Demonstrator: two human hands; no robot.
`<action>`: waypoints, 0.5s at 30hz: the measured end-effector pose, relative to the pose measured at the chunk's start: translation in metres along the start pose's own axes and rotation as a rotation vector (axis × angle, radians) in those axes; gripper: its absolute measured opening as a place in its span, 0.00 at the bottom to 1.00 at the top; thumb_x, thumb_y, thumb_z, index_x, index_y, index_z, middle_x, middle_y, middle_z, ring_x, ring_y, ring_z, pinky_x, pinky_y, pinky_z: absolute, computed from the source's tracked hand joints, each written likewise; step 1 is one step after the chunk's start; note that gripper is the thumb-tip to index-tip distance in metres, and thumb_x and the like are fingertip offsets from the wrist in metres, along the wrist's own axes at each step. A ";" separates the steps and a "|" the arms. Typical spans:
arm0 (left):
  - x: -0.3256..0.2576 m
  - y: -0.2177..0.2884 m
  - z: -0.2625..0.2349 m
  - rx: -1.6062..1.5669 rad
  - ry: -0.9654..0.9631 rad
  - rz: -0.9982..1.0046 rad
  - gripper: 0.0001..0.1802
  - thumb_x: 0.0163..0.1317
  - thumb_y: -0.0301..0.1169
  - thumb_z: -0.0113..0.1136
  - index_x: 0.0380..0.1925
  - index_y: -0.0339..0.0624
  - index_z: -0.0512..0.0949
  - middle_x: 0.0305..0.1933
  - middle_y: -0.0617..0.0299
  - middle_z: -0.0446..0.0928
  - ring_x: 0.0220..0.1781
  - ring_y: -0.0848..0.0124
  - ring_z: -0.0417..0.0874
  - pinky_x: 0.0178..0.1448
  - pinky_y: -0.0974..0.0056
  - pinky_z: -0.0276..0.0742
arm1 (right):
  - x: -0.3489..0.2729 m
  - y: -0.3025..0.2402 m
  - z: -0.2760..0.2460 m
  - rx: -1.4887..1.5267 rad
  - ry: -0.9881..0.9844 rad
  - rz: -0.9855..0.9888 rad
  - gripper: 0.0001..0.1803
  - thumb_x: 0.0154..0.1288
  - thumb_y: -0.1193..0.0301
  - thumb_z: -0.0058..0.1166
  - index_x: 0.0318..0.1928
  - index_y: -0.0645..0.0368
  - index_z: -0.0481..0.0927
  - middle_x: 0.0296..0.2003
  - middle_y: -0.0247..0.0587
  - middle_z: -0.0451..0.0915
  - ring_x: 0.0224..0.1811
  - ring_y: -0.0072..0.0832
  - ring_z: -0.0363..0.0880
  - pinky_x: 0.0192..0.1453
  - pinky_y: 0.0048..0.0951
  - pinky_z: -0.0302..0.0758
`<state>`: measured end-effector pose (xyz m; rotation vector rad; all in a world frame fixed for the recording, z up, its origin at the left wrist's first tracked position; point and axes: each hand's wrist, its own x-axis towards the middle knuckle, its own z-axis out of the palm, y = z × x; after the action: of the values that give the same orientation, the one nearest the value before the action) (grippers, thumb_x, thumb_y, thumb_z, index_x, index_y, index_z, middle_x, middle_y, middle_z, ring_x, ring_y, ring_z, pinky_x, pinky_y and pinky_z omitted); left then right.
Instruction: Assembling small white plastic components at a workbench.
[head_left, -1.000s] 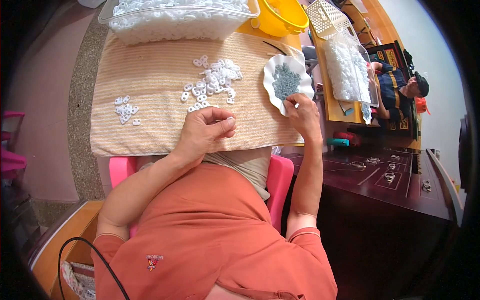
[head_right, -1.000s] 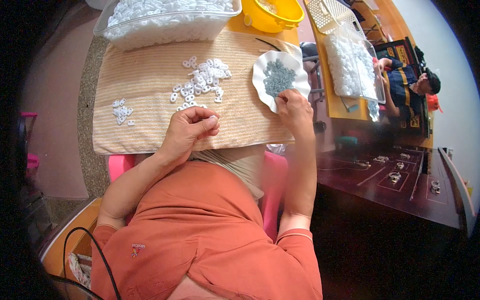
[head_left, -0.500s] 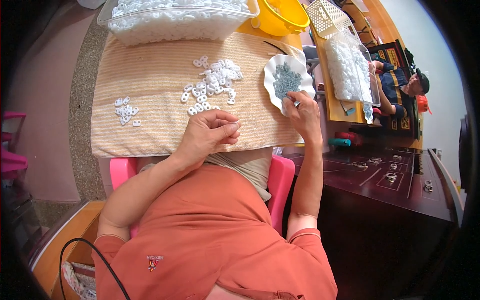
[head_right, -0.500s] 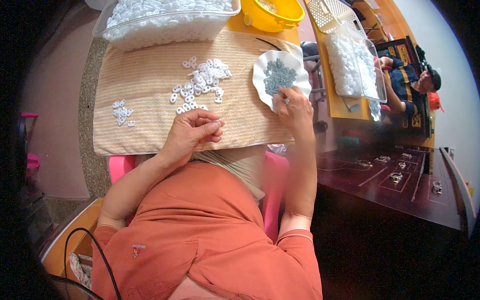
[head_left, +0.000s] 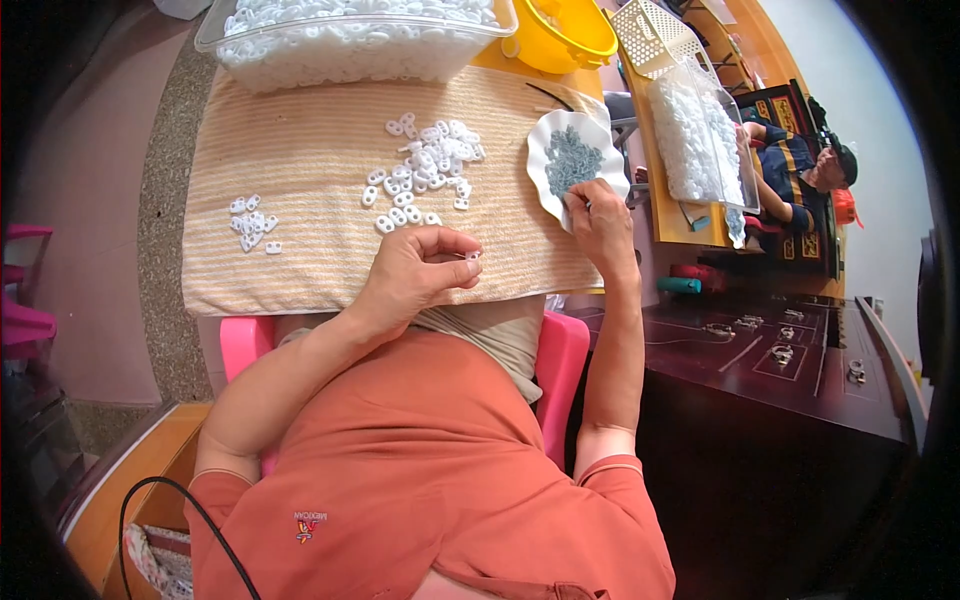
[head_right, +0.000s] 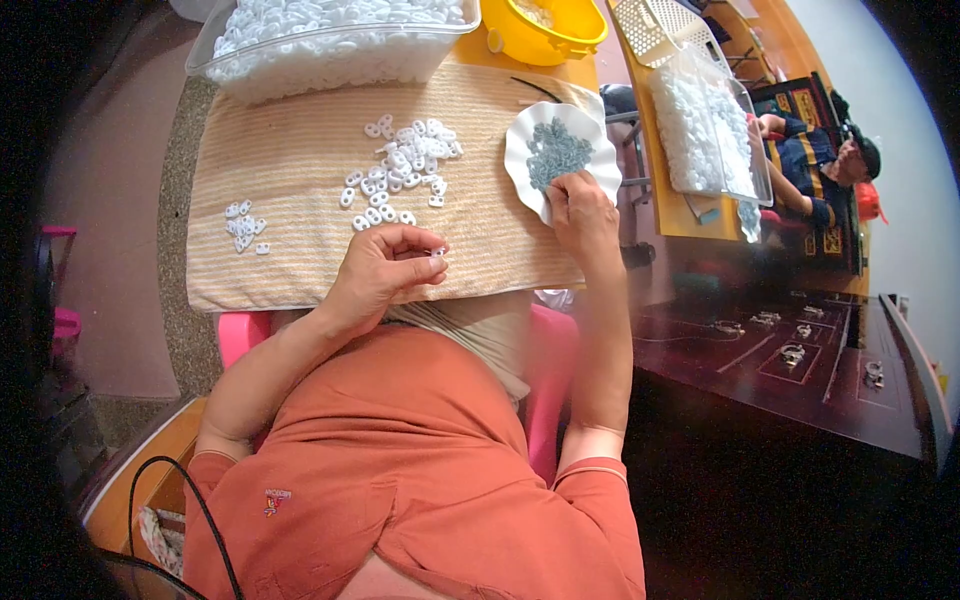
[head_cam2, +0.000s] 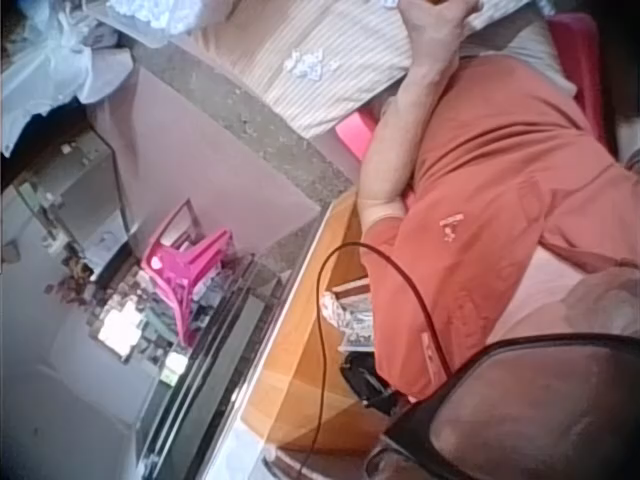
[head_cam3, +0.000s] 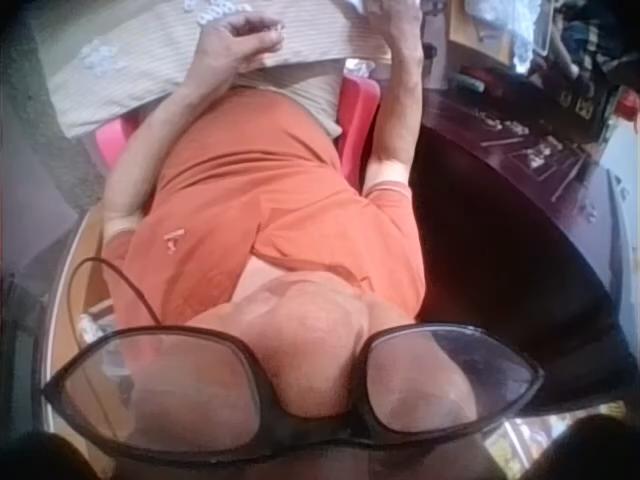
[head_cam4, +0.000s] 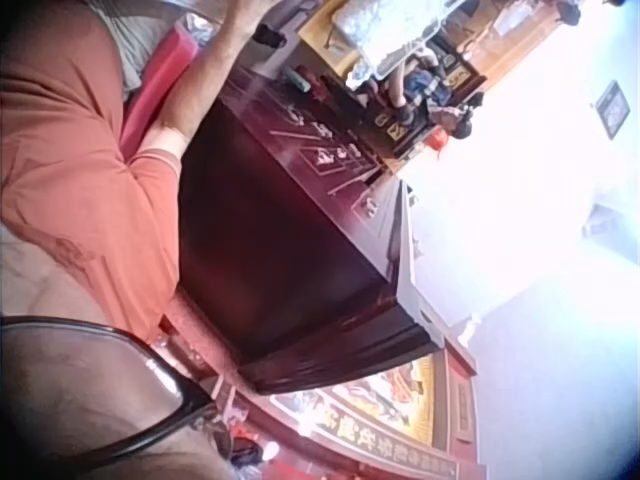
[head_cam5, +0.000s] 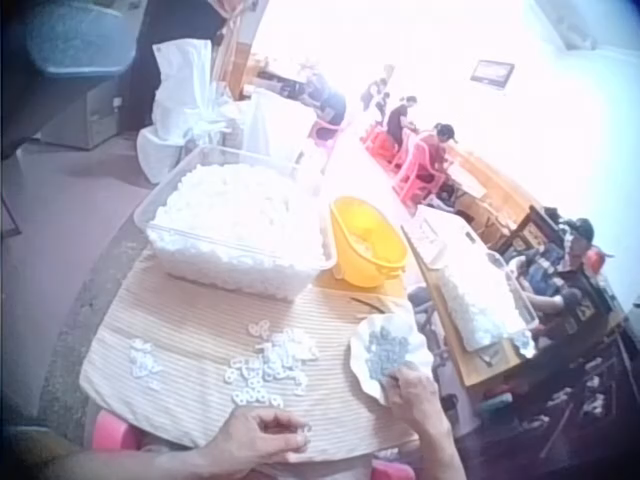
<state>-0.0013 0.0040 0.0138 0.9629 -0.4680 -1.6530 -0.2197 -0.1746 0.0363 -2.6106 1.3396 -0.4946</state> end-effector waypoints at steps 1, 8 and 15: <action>0.000 0.000 -0.001 0.008 -0.008 0.005 0.10 0.59 0.24 0.64 0.41 0.36 0.79 0.35 0.61 0.81 0.35 0.77 0.83 0.32 0.75 0.78 | 0.000 0.000 0.000 -0.005 0.011 -0.015 0.06 0.61 0.73 0.56 0.35 0.64 0.80 0.34 0.50 0.80 0.35 0.46 0.80 0.39 0.39 0.74; 0.000 0.000 0.000 -0.002 0.012 -0.025 0.10 0.61 0.27 0.63 0.42 0.38 0.79 0.35 0.63 0.81 0.35 0.77 0.83 0.32 0.75 0.78 | 0.000 0.002 -0.003 0.146 -0.036 0.071 0.07 0.63 0.71 0.54 0.36 0.62 0.80 0.36 0.49 0.80 0.36 0.46 0.80 0.41 0.39 0.74; 0.000 0.000 -0.001 -0.024 0.024 -0.042 0.11 0.61 0.29 0.63 0.42 0.39 0.79 0.35 0.64 0.81 0.35 0.78 0.83 0.32 0.75 0.78 | 0.000 0.002 -0.003 0.202 -0.017 0.084 0.08 0.63 0.71 0.54 0.37 0.64 0.80 0.36 0.51 0.80 0.35 0.44 0.80 0.41 0.38 0.74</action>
<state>-0.0004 0.0040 0.0137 0.9799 -0.4139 -1.6796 -0.2223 -0.1754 0.0385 -2.3812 1.3143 -0.5616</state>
